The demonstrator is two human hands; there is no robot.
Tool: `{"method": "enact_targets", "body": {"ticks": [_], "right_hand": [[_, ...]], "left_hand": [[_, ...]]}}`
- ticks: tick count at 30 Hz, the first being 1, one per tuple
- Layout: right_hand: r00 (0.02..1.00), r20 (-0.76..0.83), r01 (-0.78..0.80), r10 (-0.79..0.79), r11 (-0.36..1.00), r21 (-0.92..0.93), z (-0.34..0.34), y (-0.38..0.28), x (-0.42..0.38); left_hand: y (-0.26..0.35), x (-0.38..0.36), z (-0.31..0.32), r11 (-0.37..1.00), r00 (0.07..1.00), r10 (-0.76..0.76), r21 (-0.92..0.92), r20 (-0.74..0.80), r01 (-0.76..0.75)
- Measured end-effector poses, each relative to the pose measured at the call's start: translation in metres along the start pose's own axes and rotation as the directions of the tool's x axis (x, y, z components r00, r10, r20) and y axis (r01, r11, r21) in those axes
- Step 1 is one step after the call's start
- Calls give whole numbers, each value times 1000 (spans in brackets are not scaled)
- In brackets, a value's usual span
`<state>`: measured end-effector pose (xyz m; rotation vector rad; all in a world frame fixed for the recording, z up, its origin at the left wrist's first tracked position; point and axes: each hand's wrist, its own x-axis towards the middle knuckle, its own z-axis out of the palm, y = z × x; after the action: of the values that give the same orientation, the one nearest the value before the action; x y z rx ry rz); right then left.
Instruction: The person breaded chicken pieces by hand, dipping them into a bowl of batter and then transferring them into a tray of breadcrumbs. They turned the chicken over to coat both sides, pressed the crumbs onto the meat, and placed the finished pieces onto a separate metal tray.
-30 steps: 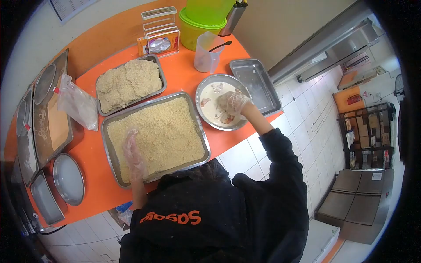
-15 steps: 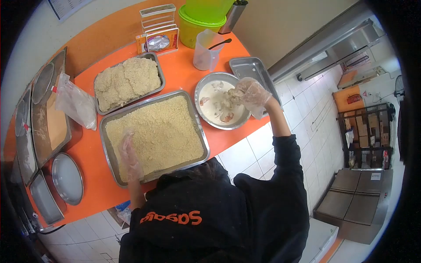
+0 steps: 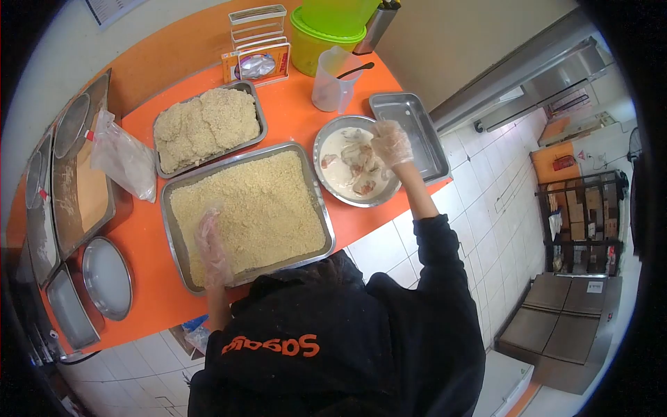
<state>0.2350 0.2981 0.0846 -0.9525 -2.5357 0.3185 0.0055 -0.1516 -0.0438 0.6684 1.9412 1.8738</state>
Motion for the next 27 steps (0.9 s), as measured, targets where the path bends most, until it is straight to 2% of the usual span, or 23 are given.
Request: {"method": "enact_targets", "body": {"ticks": [3, 6, 8, 9, 10, 12, 13, 15, 17, 18, 19, 21, 22, 23, 24, 25, 27], "right_hand": [[933, 360, -1, 24, 998, -67, -28, -26, -1], [827, 548, -71, 129, 989, -127, 5, -33, -19], [832, 520, -54, 191, 962, -267, 9, -59, -24], [835, 505, -45, 218, 942, -333, 10, -67, -25], [922, 381, 68, 73, 937, -343, 59, -25, -39], [906, 420, 98, 55, 937, -335, 71, -17, -36], [898, 438, 114, 46, 936, -332, 77, -12, -35], [948, 309, 191, -79, 916, -351, 84, -4, -40], [927, 360, 241, -106, 904, -353, 82, 2, -35], [880, 471, 252, -66, 905, -343, 42, -27, -19], [817, 576, 261, -24, 906, -333, 21, -43, -8], [793, 592, 379, -142, 877, -296, 15, -21, -1], [777, 598, 429, -194, 859, -279, 8, -13, -2], [822, 559, 235, -109, 959, -158, 0, -7, -4], [848, 529, 29, -12, 999, -23, -16, -11, -2], [855, 511, -172, 89, 978, 118, -27, -10, -1], [838, 546, -307, 25, 847, 433, -35, 6, -6]], "left_hand": [[20, -6, 8, 994, 999, -16, 107, -35, 20], [55, -12, 28, 979, 998, -25, 202, -57, 36], [80, -11, 40, 975, 989, 142, 164, 43, -147], [82, -8, 42, 977, 985, 163, 132, 59, -170], [83, -5, 43, 977, 980, 184, 99, 76, -191], [68, 1, 45, 995, 993, 102, 13, 59, -103], [57, 1, 46, 995, 996, 85, -45, 3, -85], [40, 1, 47, 985, 993, 42, -164, -112, -60], [34, 4, 31, 997, 997, -25, -79, -68, 19], [33, 5, 25, 998, 997, -61, -36, -50, 59], [35, 2, 20, 998, 1000, 12, 54, -13, -12], [41, -8, 12, 963, 986, 138, 223, 90, -155], [38, -11, 16, 975, 976, 209, 70, 58, -213], [34, -13, 23, 959, 961, 274, -84, 16, -272], [32, -14, 29, 914, 942, 333, -233, -37, -332], [38, -12, 33, 899, 935, 354, -269, -21, -346], [45, -7, 38, 895, 936, 352, -291, -4, -337]]}}
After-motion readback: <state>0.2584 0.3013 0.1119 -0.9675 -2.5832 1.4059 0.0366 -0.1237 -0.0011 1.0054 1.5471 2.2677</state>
